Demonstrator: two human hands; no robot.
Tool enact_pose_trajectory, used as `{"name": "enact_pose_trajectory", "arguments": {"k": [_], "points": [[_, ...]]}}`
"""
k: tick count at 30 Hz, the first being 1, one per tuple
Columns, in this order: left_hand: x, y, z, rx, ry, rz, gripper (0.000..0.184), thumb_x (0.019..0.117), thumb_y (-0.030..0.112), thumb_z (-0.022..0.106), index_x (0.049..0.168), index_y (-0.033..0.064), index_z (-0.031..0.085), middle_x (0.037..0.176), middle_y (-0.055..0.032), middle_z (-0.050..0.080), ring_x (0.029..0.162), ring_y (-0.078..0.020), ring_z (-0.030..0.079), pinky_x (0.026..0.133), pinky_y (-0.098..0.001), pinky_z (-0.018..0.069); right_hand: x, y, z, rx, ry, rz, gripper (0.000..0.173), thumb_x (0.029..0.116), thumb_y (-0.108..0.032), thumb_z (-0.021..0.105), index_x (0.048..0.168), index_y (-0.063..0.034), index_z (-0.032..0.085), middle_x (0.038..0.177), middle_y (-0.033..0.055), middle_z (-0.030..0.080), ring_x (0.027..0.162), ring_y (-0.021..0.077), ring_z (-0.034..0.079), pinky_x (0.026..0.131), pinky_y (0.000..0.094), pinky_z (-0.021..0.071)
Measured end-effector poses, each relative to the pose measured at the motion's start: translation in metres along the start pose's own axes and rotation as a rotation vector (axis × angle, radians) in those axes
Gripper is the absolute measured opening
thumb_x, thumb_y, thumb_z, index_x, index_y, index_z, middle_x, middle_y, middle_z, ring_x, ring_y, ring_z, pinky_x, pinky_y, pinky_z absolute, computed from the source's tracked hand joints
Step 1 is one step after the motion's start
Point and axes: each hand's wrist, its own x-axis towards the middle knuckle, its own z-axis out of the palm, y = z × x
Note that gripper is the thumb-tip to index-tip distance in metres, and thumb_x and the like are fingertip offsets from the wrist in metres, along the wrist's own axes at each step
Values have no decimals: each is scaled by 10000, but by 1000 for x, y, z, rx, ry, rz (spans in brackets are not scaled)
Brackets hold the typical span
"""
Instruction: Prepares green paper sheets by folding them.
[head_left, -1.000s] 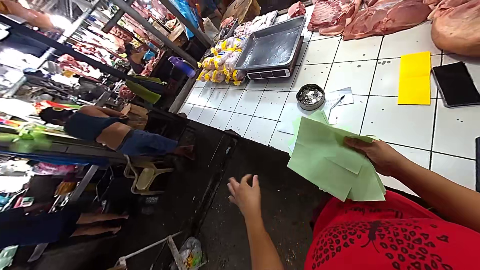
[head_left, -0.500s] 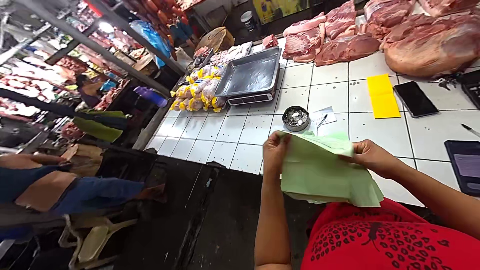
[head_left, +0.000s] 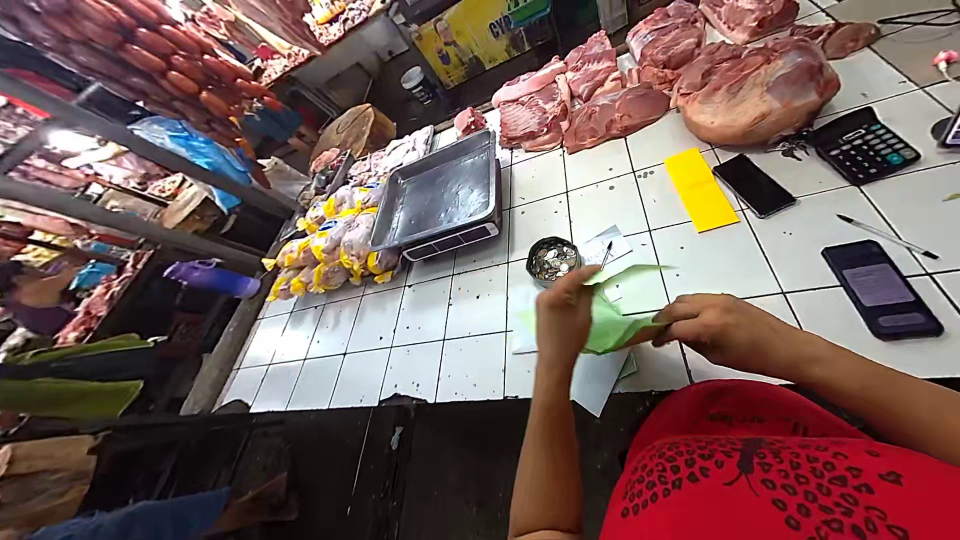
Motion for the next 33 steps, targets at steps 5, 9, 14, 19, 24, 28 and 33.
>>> {"name": "enact_pose_trajectory", "arguments": {"k": [5, 9, 14, 19, 24, 28, 33], "points": [[4, 28, 19, -88, -356, -114, 288, 1049, 87, 443, 1111, -43, 693, 1000, -111, 726, 953, -94, 685, 904, -306, 545, -7, 5, -18, -145, 233, 177, 215, 964, -52, 553, 944, -54, 767, 1003, 136, 754, 906, 281, 734, 766, 421, 604], [5, 35, 24, -71, -487, -66, 351, 1016, 63, 364, 1117, -76, 671, 928, -151, 696, 876, -141, 656, 822, -335, 521, -15, 11, -26, -242, 281, 185, 241, 978, -78, 547, 946, -88, 786, 1041, 109, 761, 998, 272, 724, 891, 440, 571], [-7, 40, 49, -460, -495, -23, 677, 1079, 435, 326, 1259, -176, 554, 1189, -131, 669, 1108, 10, 610, 1001, -234, 497, -21, 14, -28, -144, 277, 139, 221, 952, -78, 558, 887, -119, 765, 963, 53, 763, 1248, 353, 628, 1130, 706, 313], [-21, 51, 75, -451, -402, -33, 989, 872, 308, 789, 1497, -188, 204, 1359, -259, 583, 1242, -134, 611, 1091, -301, 475, -29, 18, -41, -133, 303, 140, 175, 957, -98, 587, 991, -88, 759, 947, 82, 748, 1220, 325, 654, 1137, 716, 312], [-28, 71, 91, -202, -447, 28, 447, 896, -82, 618, 1333, 9, 647, 1179, -195, 689, 1075, -266, 681, 963, -420, 556, -42, 25, -52, -122, 252, 161, 659, 900, -424, 739, 1404, -92, 475, 1446, 212, 518, 1471, 388, 385, 1184, 712, 198], [-50, 83, 105, -158, -401, -7, 522, 860, -101, 649, 1365, 22, 595, 1172, -200, 671, 1011, -294, 702, 869, -463, 591, -59, 32, -62, 29, -111, 156, 345, 897, -287, 727, 1198, -120, 746, 1040, 101, 761, 1035, 332, 728, 1038, 808, 344], [-79, 78, 124, -143, -288, -261, 609, 846, 0, 730, 1401, -66, 490, 1066, -179, 678, 863, -248, 698, 789, -433, 594, -80, 38, -53, 233, -159, 173, 214, 934, -93, 587, 1005, -45, 783, 930, 119, 769, 851, 254, 752, 758, 465, 603]]}}
